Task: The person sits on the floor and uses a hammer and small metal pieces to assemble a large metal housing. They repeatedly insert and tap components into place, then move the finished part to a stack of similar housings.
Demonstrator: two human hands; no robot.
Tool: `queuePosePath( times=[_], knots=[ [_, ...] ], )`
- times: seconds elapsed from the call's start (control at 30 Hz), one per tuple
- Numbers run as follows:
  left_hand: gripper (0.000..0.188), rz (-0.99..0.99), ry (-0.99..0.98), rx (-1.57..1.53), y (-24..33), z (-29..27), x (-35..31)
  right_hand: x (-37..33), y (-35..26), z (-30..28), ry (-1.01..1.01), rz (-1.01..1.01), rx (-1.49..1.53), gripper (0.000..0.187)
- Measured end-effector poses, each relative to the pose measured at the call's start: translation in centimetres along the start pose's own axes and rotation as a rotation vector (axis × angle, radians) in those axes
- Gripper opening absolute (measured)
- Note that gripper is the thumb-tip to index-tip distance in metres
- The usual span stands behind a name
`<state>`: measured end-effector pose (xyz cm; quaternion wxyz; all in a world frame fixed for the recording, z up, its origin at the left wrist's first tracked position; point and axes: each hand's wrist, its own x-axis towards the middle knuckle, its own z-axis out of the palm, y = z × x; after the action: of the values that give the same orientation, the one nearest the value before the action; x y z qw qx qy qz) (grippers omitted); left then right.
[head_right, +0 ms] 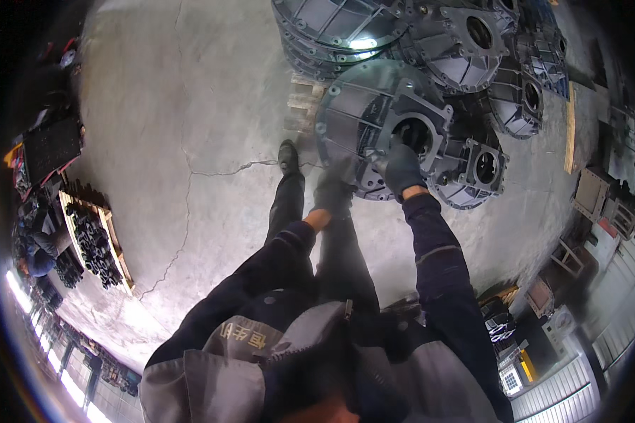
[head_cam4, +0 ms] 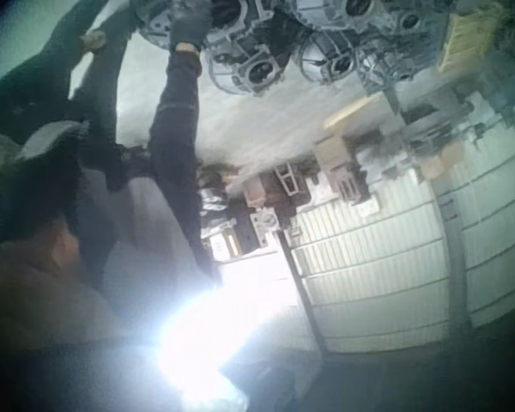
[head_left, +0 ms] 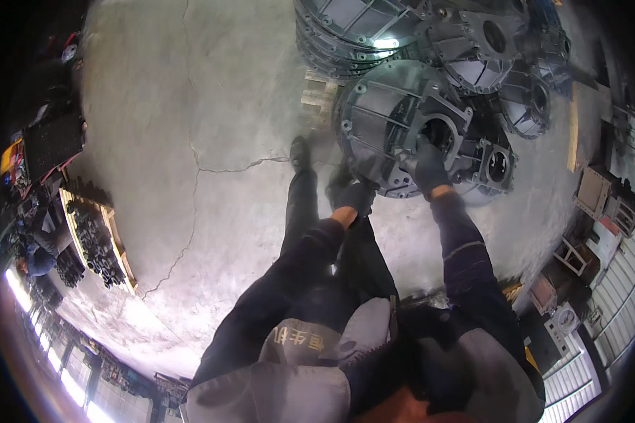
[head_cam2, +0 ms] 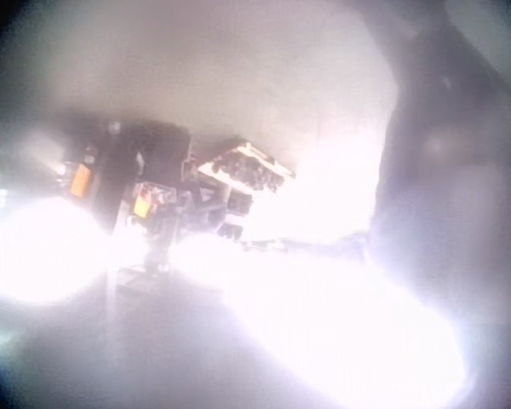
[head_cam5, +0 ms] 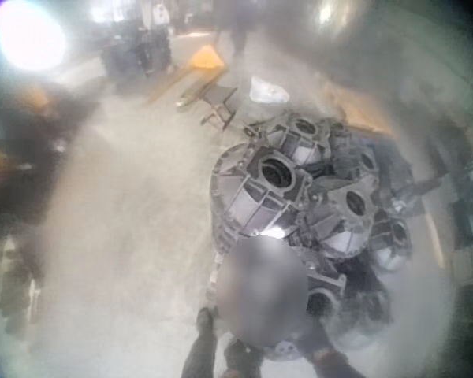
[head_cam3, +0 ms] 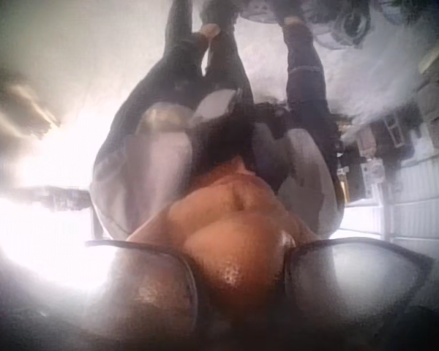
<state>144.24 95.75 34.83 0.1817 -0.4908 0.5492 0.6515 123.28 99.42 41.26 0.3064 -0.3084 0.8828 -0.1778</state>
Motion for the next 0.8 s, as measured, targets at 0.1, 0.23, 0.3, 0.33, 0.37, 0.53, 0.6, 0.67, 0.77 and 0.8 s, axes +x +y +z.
queuePosePath(
  times=[0.1, 0.23, 0.3, 0.33, 0.37, 0.53, 0.6, 0.67, 0.77, 0.8],
  knots=[
    [0.028, 0.201, 0.218, 0.137, -0.1, 1.5, 1.0, 1.6, 0.3, 0.7, -0.151, 0.062, -0.137, 0.062],
    [0.027, 0.425, 0.453, 0.406, -1.6, 3.3, 2.0, 2.8, 0.2, 1.2, -0.158, -0.021, -0.194, 0.07],
    [0.024, 0.367, 0.354, 0.529, -2.3, 3.9, 2.6, 2.9, 0.0, 1.3, -0.192, 0.028, -0.209, 0.07],
    [0.022, 0.215, 0.165, 0.543, -2.6, 4.0, 3.2, 2.9, -0.2, 1.2, -0.185, 0.03, -0.21, 0.071],
    [0.021, 0.101, 0.16, 0.36, -2.9, 4.3, 3.6, 2.9, -0.3, 1.1, -0.204, 0.033, -0.184, 0.071],
    [0.019, -0.19, 0.047, -0.293, -3.9, 5.4, 4.9, 2.7, -0.6, 0.5, -0.186, 0.013, -0.156, 0.062],
    [0.032, 0.006, 0.109, -0.279, -3.9, 5.8, 4.5, 2.3, -0.4, 0.4, -0.206, 0.049, -0.167, 0.063],
    [0.028, 0.022, 0.222, -0.204, -3.4, 6.0, 3.7, 1.9, 0.1, 0.4, -0.211, 0.08, -0.134, 0.067],
    [0.029, -0.217, 0.026, -0.013, -1.9, 6.1, 3.3, 1.3, 1.2, 0.7, -0.203, -0.006, -0.131, 0.06],
    [0.032, -0.163, 0.015, 0.015, -1.6, 6.0, 3.3, 1.2, 1.6, 0.9, -0.221, -0.026, -0.172, 0.059]
  ],
)
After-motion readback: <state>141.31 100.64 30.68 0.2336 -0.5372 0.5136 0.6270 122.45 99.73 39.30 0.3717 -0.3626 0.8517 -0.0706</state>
